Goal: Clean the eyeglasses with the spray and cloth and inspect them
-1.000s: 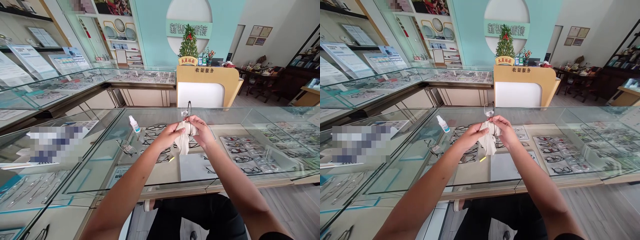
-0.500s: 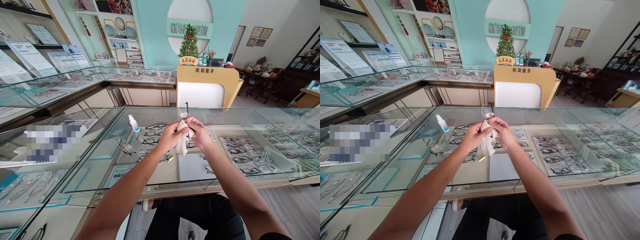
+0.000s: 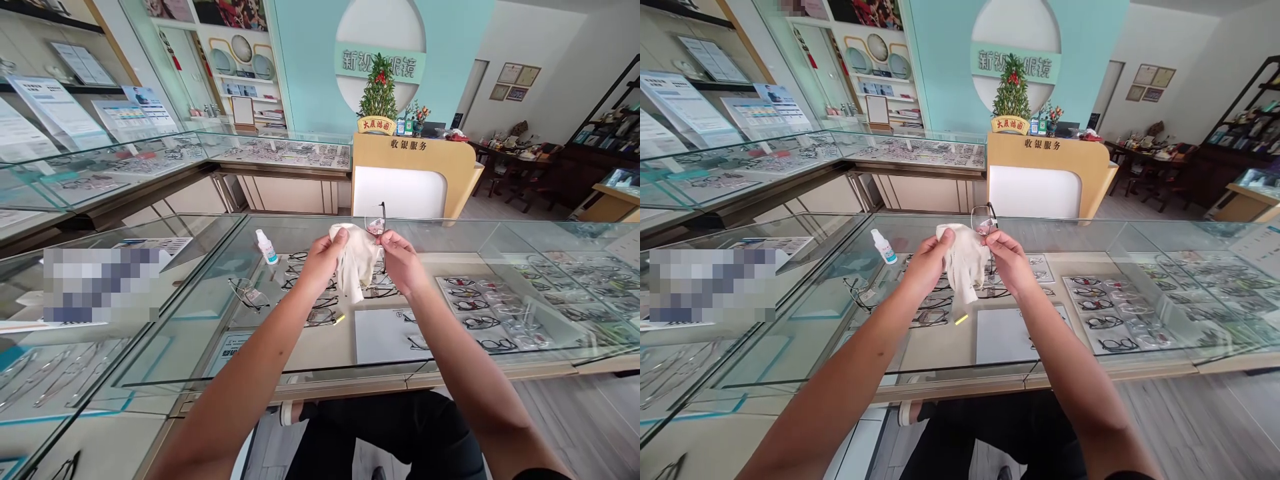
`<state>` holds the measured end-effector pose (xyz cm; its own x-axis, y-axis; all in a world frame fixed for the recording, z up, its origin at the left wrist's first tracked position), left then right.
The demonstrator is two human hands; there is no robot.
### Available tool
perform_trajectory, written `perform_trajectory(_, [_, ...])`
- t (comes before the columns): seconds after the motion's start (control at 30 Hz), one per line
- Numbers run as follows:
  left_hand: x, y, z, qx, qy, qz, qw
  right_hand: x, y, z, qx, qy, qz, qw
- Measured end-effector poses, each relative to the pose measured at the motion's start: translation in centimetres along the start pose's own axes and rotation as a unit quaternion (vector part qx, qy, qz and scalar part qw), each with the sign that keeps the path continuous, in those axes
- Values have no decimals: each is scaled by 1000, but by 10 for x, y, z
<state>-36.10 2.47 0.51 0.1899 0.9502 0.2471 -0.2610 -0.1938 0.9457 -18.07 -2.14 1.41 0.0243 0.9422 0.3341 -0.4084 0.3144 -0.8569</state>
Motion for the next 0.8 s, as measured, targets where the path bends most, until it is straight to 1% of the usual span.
perform_trajectory(0.13, [5, 3, -5, -33, -5, 16, 999, -3, 2, 6, -51, -30, 1, 998])
perform_trajectory(0.27, [2, 3, -2, -15, -17, 19, 1000, -6, 7, 10, -78, -42, 27, 996])
perform_trajectory(0.4, [-2, 5, 2, 0, -37, 19, 999, -7, 12, 12, -75, -57, 56, 994])
perform_trajectory(0.53, [-3, 8, 3, -11, -84, 14, 996, -8, 15, 11, -56, -57, 72, 994])
perform_trajectory(0.67, [-2, 10, -1, -7, -127, -2, 992, -8, 17, 9, -28, -44, 99, 994])
perform_trajectory(0.8, [-4, 11, -2, -3, -131, -6, 991, -8, 15, 10, -36, -50, 88, 994])
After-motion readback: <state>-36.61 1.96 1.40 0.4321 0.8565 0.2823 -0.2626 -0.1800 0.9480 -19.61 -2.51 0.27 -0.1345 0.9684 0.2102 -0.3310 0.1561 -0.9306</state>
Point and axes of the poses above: each hand's wrist, its own x-axis towards the middle knuckle, its own z-axis out of the palm, y = z × x, the point moved 4 cm from there along x, towards the middle knuckle, and after that the axes turned 1 degree about z, right-handed, at the moved point
